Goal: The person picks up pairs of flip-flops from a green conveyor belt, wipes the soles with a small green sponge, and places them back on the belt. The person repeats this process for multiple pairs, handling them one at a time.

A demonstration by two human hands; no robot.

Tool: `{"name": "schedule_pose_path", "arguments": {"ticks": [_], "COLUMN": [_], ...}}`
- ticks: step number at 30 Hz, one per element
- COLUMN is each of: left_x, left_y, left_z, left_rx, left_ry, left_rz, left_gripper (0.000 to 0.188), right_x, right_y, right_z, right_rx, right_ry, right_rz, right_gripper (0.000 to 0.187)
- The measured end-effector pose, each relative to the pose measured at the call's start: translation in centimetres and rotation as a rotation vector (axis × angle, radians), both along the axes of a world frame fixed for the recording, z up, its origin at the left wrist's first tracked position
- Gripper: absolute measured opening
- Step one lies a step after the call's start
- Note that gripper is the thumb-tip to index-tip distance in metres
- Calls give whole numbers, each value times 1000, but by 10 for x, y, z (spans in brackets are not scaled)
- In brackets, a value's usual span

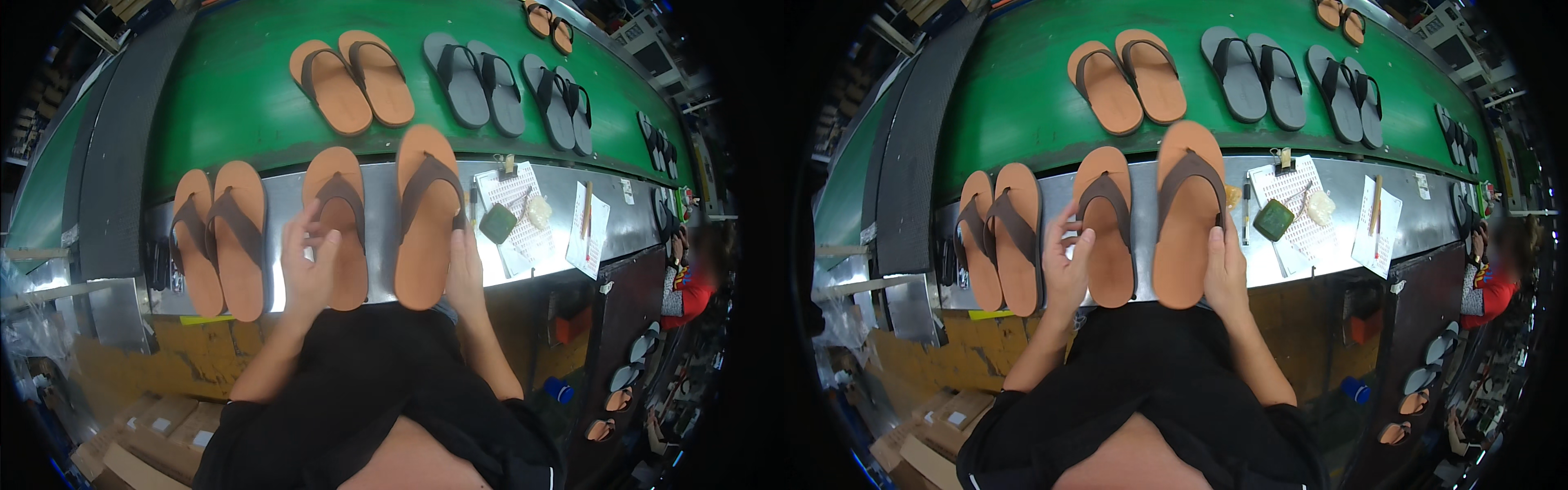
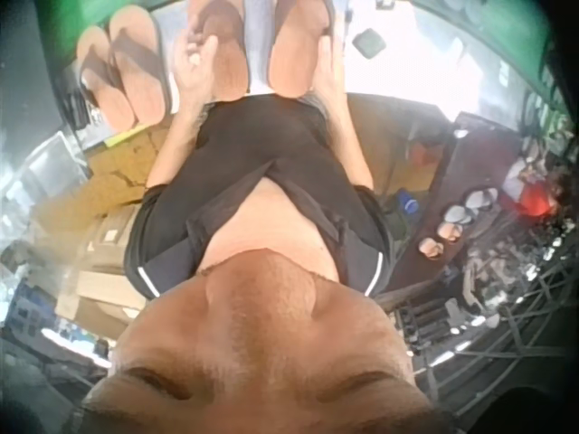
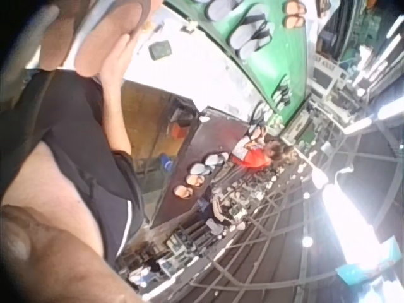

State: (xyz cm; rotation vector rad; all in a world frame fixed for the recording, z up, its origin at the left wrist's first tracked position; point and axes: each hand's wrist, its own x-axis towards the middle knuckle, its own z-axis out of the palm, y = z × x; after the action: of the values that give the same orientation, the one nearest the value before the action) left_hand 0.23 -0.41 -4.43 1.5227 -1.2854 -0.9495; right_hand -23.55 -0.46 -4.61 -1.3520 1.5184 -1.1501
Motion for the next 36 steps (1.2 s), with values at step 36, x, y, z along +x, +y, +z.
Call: {"name": "schedule_pose_path", "arguments": {"ticks": [36], "left_x": [-25], "left_y": [1], "left_z": [49], "left_rx": [-44], "left_ry": [691], "left_rz": [-49], "left_gripper": [53], "right_x": [36], "right_y": [-5], "right_z": [50], "right_rx": [-119], "right_ry": [-82], "right_rz": [299], "right_gripper": [73]}}
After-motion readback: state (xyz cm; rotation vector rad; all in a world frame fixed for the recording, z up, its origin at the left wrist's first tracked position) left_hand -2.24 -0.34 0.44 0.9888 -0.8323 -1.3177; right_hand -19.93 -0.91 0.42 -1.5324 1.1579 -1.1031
